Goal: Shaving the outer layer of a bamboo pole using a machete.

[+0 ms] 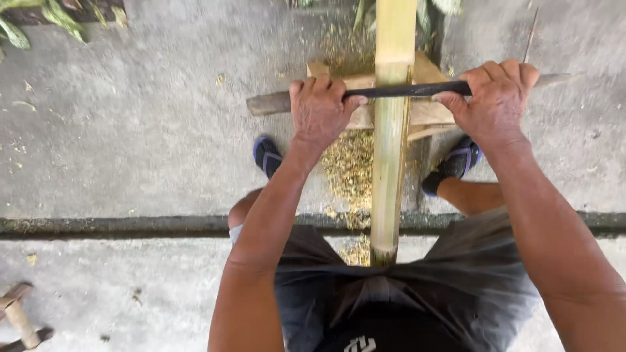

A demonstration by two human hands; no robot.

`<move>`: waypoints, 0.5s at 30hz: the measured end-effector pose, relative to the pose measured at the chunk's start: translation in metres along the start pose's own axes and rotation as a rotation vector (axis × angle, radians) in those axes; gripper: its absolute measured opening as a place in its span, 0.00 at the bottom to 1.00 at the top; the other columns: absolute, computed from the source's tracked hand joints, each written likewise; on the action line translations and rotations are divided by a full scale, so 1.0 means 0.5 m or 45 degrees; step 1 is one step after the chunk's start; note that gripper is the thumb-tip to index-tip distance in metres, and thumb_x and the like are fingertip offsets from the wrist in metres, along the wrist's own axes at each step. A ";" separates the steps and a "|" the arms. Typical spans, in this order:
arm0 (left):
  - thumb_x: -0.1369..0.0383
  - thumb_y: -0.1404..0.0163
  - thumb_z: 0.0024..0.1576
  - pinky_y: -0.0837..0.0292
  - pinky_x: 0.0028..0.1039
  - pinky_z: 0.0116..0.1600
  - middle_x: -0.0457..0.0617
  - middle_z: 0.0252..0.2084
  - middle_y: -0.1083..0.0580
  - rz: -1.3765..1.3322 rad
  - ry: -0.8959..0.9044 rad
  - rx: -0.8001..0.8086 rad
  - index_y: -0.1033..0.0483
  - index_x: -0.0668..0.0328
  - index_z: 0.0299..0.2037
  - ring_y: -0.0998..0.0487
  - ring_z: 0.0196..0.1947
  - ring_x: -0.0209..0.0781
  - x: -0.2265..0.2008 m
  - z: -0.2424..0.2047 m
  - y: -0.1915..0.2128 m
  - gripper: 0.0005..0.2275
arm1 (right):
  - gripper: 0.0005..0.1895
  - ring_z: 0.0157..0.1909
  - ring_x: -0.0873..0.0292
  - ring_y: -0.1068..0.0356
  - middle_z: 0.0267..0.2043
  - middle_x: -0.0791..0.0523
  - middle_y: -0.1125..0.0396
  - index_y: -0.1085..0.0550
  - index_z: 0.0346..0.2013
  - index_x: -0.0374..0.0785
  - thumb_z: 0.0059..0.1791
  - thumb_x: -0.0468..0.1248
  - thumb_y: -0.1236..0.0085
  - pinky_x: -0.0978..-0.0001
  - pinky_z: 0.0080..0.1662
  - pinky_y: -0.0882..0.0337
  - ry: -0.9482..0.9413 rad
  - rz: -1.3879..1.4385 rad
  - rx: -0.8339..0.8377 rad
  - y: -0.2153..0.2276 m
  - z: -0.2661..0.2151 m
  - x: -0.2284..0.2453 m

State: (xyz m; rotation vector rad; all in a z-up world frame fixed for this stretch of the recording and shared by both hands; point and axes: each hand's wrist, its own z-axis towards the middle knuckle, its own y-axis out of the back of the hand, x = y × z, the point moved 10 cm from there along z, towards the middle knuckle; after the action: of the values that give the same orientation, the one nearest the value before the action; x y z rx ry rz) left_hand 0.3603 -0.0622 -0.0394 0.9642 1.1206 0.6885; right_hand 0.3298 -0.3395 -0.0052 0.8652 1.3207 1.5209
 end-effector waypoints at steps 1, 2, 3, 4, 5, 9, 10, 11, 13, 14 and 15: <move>0.40 0.51 0.56 0.43 0.43 0.49 0.45 0.30 0.33 -0.019 -0.017 0.054 0.20 0.54 0.32 0.32 0.34 0.42 -0.008 -0.029 -0.006 0.24 | 0.26 0.47 0.54 0.39 0.38 0.56 0.32 0.22 0.34 0.43 0.51 0.63 0.37 0.54 0.62 0.46 0.008 0.112 -0.026 -0.004 -0.043 0.011; 0.40 0.51 0.56 0.43 0.43 0.49 0.45 0.30 0.33 -0.018 -0.016 0.055 0.20 0.54 0.32 0.32 0.34 0.42 -0.001 -0.014 -0.012 0.24 | 0.26 0.47 0.54 0.39 0.38 0.56 0.32 0.22 0.34 0.43 0.51 0.63 0.37 0.54 0.62 0.46 0.008 0.114 -0.025 -0.015 -0.036 0.005; 0.40 0.52 0.58 0.43 0.42 0.49 0.45 0.31 0.33 -0.009 -0.029 0.066 0.19 0.52 0.33 0.32 0.36 0.43 0.002 0.006 -0.019 0.24 | 0.24 0.47 0.54 0.40 0.36 0.59 0.33 0.23 0.33 0.46 0.53 0.62 0.41 0.53 0.62 0.45 -0.083 0.076 0.098 -0.040 -0.027 -0.017; 0.41 0.52 0.59 0.43 0.41 0.49 0.44 0.31 0.33 -0.001 -0.041 0.077 0.19 0.51 0.34 0.33 0.37 0.44 0.004 0.026 -0.025 0.23 | 0.22 0.46 0.54 0.40 0.33 0.61 0.34 0.23 0.31 0.49 0.55 0.61 0.44 0.51 0.63 0.44 -0.170 0.039 0.224 -0.065 -0.021 -0.040; 0.41 0.52 0.59 0.43 0.41 0.49 0.44 0.31 0.33 -0.003 -0.039 0.089 0.19 0.51 0.34 0.33 0.37 0.44 0.007 0.020 -0.034 0.23 | 0.22 0.46 0.54 0.40 0.33 0.61 0.34 0.23 0.31 0.49 0.55 0.61 0.44 0.51 0.63 0.44 -0.173 0.045 0.235 -0.063 -0.016 -0.042; 0.40 0.51 0.58 0.42 0.40 0.50 0.45 0.33 0.32 -0.026 -0.019 0.011 0.20 0.52 0.33 0.32 0.39 0.43 0.034 0.024 -0.049 0.23 | 0.27 0.44 0.56 0.38 0.31 0.60 0.36 0.26 0.29 0.43 0.52 0.64 0.46 0.58 0.61 0.42 -0.106 0.058 0.113 0.003 0.041 -0.013; 0.41 0.50 0.57 0.42 0.39 0.50 0.46 0.34 0.32 -0.061 -0.027 0.038 0.20 0.51 0.32 0.32 0.40 0.43 0.037 -0.002 -0.072 0.22 | 0.28 0.41 0.56 0.38 0.25 0.61 0.37 0.25 0.24 0.47 0.54 0.64 0.46 0.52 0.65 0.43 -0.132 -0.127 0.239 -0.001 0.025 0.004; 0.41 0.50 0.57 0.42 0.39 0.50 0.46 0.34 0.32 -0.070 -0.015 0.052 0.20 0.51 0.32 0.32 0.40 0.43 0.037 0.001 -0.070 0.22 | 0.28 0.41 0.56 0.38 0.25 0.61 0.37 0.25 0.24 0.47 0.54 0.64 0.46 0.52 0.65 0.43 -0.127 -0.125 0.259 -0.022 0.026 -0.007; 0.41 0.53 0.60 0.42 0.42 0.51 0.42 0.34 0.31 -0.045 -0.083 -0.061 0.20 0.48 0.35 0.32 0.40 0.41 0.023 -0.002 -0.043 0.22 | 0.32 0.38 0.55 0.38 0.22 0.61 0.38 0.25 0.21 0.50 0.54 0.70 0.46 0.52 0.55 0.42 -0.100 -0.315 0.377 -0.074 0.015 -0.025; 0.41 0.53 0.60 0.42 0.42 0.51 0.42 0.34 0.31 -0.054 -0.065 -0.026 0.20 0.48 0.35 0.32 0.40 0.41 0.015 -0.021 -0.041 0.22 | 0.32 0.38 0.55 0.38 0.22 0.61 0.38 0.25 0.21 0.50 0.54 0.70 0.46 0.52 0.55 0.42 -0.095 -0.300 0.415 -0.093 -0.022 -0.030; 0.40 0.53 0.59 0.42 0.41 0.50 0.43 0.34 0.31 -0.062 -0.012 -0.004 0.20 0.50 0.35 0.32 0.39 0.42 0.027 0.005 -0.035 0.23 | 0.29 0.41 0.57 0.38 0.27 0.62 0.39 0.26 0.27 0.48 0.54 0.67 0.50 0.58 0.54 0.42 -0.158 -0.010 0.299 -0.100 -0.012 -0.052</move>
State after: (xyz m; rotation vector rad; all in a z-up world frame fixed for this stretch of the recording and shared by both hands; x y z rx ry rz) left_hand 0.3665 -0.0589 -0.0603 0.9333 1.1306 0.6454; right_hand 0.3424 -0.3654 -0.0538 1.0826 1.4270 1.3004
